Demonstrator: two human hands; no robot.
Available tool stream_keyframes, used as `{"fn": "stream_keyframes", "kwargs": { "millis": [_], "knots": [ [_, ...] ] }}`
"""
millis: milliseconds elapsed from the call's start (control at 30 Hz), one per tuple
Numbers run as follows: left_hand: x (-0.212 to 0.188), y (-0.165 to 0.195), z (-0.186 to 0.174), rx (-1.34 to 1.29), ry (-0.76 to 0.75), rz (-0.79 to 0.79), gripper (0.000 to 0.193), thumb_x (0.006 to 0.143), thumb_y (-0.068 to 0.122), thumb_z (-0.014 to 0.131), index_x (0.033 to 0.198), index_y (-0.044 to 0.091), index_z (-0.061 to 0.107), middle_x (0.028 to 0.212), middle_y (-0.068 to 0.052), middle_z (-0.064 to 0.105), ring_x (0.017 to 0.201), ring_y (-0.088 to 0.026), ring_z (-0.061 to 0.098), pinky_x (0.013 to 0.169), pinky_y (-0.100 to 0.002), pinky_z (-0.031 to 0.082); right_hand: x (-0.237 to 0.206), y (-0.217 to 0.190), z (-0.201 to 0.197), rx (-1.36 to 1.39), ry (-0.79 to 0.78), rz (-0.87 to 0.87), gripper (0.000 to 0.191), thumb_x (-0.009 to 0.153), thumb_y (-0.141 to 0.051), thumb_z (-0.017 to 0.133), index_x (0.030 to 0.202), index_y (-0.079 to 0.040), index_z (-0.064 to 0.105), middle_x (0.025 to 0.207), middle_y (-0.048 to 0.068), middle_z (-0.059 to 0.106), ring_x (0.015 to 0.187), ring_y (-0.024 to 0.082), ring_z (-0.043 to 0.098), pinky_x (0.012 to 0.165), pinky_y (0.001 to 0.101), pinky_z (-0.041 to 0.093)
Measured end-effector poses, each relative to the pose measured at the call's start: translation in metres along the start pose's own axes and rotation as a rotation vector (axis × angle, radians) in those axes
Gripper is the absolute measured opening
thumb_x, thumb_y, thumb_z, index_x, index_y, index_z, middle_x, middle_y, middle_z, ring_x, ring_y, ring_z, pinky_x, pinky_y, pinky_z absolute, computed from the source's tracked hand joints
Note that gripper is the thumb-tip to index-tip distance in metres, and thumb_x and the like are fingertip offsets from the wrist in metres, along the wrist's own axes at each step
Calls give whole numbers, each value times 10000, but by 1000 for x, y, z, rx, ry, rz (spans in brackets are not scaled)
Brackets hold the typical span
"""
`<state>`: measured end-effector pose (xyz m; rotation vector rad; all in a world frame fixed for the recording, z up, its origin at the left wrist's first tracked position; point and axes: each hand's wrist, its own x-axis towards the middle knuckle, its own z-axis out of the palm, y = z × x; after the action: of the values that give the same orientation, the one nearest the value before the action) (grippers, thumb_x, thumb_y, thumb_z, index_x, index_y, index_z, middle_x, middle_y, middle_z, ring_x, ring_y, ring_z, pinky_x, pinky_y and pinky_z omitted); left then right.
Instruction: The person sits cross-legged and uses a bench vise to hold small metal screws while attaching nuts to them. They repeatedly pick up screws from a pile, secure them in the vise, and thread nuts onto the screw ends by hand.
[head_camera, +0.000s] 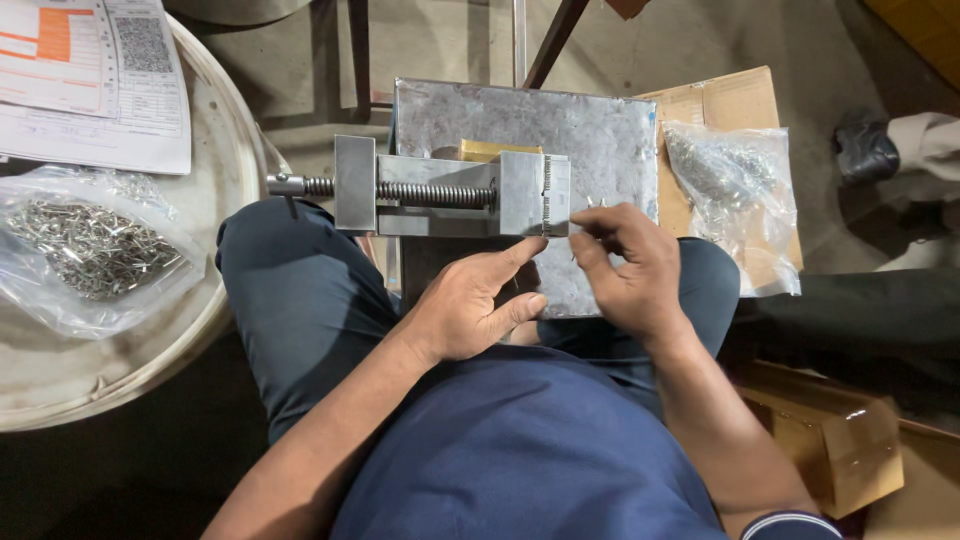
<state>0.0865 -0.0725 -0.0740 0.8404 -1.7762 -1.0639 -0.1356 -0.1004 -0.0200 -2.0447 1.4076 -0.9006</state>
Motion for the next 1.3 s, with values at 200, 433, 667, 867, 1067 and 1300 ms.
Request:
{"fn": "stream_keyframes", "kwargs": {
  "millis": [200, 433, 667, 867, 1067, 1300],
  "knots": [
    [1, -1, 4, -205, -43, -149, 556, 1016, 296, 672, 1498, 83, 497, 1196, -95, 701, 1084, -224, 692, 946, -334, 572, -37, 47, 4, 187, 86, 233, 138, 989, -21, 715, 1122, 11, 698, 891, 32, 673, 759, 55, 566, 684, 217, 468],
    [8, 5, 14, -146, -25, -195, 492, 998, 263, 693, 1429, 81, 543, 1204, -61, 687, 983, -198, 641, 921, -325, 546, -57, 70, 4, 209, 118, 162, 132, 974, -28, 697, 1100, 7, 687, 976, 57, 706, 854, 88, 653, 768, 233, 517],
    [9, 2, 28, -179, 44, -158, 431, 1029, 230, 701, 1409, 70, 571, 1223, -42, 698, 1023, -165, 633, 951, -302, 542, -50, 66, -5, 149, 86, 167, 140, 936, -43, 718, 1070, -6, 703, 930, 82, 715, 808, 127, 678, 740, 252, 527],
    [8, -8, 37, -357, 55, -235, 460, 1022, 175, 691, 1432, 29, 541, 1222, -52, 703, 971, -100, 612, 888, -262, 533, -48, 65, -13, 267, 68, 177, 129, 954, -42, 718, 1078, -9, 699, 928, 56, 701, 821, 106, 651, 751, 244, 519],
    [10, -15, 41, -401, 56, -197, 463, 1039, 87, 671, 1462, -2, 502, 1252, -93, 689, 1137, -132, 639, 1012, -285, 528, -46, 68, -14, 268, 76, 148, 119, 956, -39, 714, 1066, 4, 705, 919, 42, 696, 819, 107, 653, 751, 246, 514],
    [1, -4, 31, -334, 105, -236, 377, 978, 93, 704, 1320, -13, 585, 1176, -96, 691, 1055, -149, 661, 930, -286, 557, -51, 86, -14, 564, 143, 438, 113, 971, -68, 691, 1074, -23, 681, 882, -13, 671, 737, 48, 609, 614, 241, 499]
  ]
}}
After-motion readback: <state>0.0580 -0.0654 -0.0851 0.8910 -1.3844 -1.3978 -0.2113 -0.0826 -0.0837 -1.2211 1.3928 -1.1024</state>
